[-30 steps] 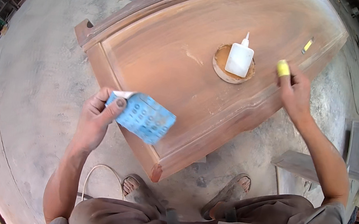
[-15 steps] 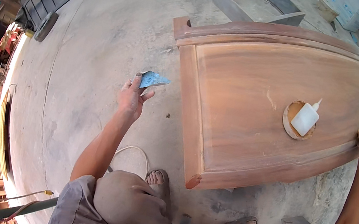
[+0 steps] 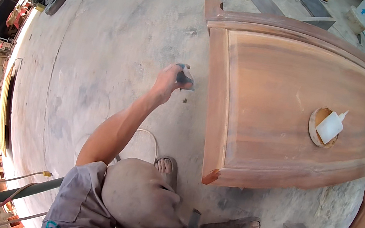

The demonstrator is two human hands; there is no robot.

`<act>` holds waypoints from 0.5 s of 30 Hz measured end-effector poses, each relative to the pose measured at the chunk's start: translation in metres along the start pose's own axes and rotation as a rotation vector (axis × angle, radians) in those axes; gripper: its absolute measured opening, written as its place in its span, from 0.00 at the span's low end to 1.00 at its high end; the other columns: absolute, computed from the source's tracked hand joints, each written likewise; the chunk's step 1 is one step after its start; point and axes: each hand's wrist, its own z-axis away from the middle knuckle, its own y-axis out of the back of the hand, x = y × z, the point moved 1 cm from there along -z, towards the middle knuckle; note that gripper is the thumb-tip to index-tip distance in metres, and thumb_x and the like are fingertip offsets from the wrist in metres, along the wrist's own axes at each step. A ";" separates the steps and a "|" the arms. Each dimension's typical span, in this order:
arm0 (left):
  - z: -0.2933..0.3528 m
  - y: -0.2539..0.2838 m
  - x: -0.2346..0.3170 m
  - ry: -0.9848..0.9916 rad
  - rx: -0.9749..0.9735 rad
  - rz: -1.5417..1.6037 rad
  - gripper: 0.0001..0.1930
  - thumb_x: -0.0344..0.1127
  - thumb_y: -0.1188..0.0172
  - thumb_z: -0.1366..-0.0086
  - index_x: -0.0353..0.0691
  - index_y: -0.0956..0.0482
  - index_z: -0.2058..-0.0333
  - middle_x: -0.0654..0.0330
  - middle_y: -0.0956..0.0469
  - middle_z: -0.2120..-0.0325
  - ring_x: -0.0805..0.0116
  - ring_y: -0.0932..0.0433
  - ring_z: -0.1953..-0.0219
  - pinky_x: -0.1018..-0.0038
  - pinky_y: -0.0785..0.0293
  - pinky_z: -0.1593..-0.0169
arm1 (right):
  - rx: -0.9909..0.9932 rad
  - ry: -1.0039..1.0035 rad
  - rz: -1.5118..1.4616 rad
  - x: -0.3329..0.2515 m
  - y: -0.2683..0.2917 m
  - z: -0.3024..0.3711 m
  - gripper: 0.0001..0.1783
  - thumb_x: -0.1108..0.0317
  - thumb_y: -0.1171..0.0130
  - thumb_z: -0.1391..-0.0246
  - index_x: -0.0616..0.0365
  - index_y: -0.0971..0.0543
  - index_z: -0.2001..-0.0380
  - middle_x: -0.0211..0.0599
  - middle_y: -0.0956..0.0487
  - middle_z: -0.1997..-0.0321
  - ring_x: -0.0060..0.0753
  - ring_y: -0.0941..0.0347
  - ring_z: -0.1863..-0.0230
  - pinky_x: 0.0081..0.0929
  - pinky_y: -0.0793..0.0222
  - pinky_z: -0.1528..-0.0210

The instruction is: The person applies a reddish-brown filler to a damaged corner of a wooden cabinet door using a small bottle. They then use a yellow utility knife to scrape and smooth the filler into the defect. Finally, they use a sanding block to sand the repaired area flush with the surrounding wood surface.

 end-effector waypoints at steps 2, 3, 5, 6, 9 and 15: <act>0.000 -0.006 0.001 -0.009 -0.073 -0.030 0.22 0.43 0.53 0.22 0.29 0.21 0.46 0.52 0.23 0.56 0.59 0.20 0.51 0.60 0.15 0.46 | -0.278 0.010 0.044 -0.006 -0.026 0.036 0.25 0.57 0.51 0.23 0.62 0.29 0.32 0.31 0.22 0.44 0.18 0.33 0.57 0.18 0.35 0.57; -0.005 -0.014 0.006 -0.014 -0.112 -0.043 0.25 0.48 0.53 0.21 0.29 0.20 0.46 0.52 0.22 0.57 0.59 0.21 0.49 0.60 0.16 0.44 | -0.469 0.013 0.036 -0.011 -0.044 0.054 0.28 0.57 0.51 0.22 0.63 0.32 0.29 0.34 0.24 0.38 0.21 0.31 0.52 0.18 0.33 0.52; -0.009 -0.048 0.005 0.024 -0.213 -0.093 0.32 0.57 0.49 0.23 0.28 0.20 0.44 0.52 0.20 0.54 0.61 0.24 0.45 0.62 0.24 0.38 | -0.563 0.004 0.007 -0.018 -0.101 0.099 0.30 0.58 0.53 0.22 0.66 0.35 0.27 0.41 0.26 0.30 0.25 0.23 0.43 0.20 0.27 0.41; -0.003 -0.070 0.004 -0.004 -0.264 -0.118 0.35 0.61 0.46 0.25 0.27 0.21 0.43 0.52 0.20 0.52 0.60 0.24 0.44 0.63 0.28 0.36 | -0.453 -0.033 0.050 -0.018 -0.122 0.122 0.29 0.58 0.53 0.23 0.67 0.34 0.28 0.42 0.26 0.32 0.27 0.22 0.45 0.22 0.25 0.42; 0.037 -0.099 0.009 0.013 -0.164 -0.251 0.39 0.64 0.41 0.29 0.26 0.22 0.41 0.51 0.20 0.47 0.59 0.25 0.41 0.64 0.33 0.33 | -0.402 -0.177 0.041 0.006 -0.186 0.162 0.25 0.60 0.53 0.24 0.67 0.34 0.33 0.42 0.25 0.37 0.28 0.20 0.54 0.22 0.17 0.53; 0.054 -0.115 0.003 0.070 -0.176 0.056 0.37 0.59 0.37 0.30 0.29 0.27 0.38 0.50 0.21 0.43 0.59 0.24 0.39 0.62 0.32 0.32 | -0.853 -0.283 0.440 0.006 -0.265 0.246 0.35 0.78 0.49 0.33 0.55 0.42 0.25 0.46 0.23 0.42 0.31 0.20 0.69 0.22 0.23 0.79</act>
